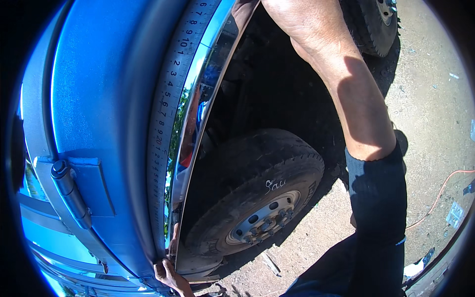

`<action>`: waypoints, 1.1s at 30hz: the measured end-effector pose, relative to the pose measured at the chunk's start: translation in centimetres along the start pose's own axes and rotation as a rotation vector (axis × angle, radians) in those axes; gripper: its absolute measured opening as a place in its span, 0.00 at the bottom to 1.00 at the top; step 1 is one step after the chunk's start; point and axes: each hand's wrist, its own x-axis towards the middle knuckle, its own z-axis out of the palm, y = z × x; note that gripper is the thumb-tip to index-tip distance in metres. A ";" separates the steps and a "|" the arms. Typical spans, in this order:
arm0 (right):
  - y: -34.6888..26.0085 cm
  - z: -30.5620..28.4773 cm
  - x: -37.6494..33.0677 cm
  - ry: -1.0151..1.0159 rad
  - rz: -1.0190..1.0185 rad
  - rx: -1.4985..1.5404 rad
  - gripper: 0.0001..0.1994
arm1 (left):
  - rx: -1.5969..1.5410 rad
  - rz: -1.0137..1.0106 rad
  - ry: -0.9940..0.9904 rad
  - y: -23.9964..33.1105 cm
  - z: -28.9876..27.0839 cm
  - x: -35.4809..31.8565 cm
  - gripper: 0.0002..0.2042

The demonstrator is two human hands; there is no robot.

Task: Measure a metal component on a vehicle using a ruler and marking it with a pen.

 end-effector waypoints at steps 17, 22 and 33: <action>-0.7 0.5 -0.4 0.079 0.067 0.015 0.03 | -0.013 -0.023 0.043 -0.6 -0.2 0.0 0.15; -0.4 0.2 -0.1 0.050 0.039 0.018 0.03 | 0.069 -0.029 0.032 -0.8 -0.8 0.0 0.15; 0.1 0.0 0.3 0.033 -0.042 -0.035 0.04 | -0.004 -0.042 0.015 -0.1 -0.1 0.0 0.14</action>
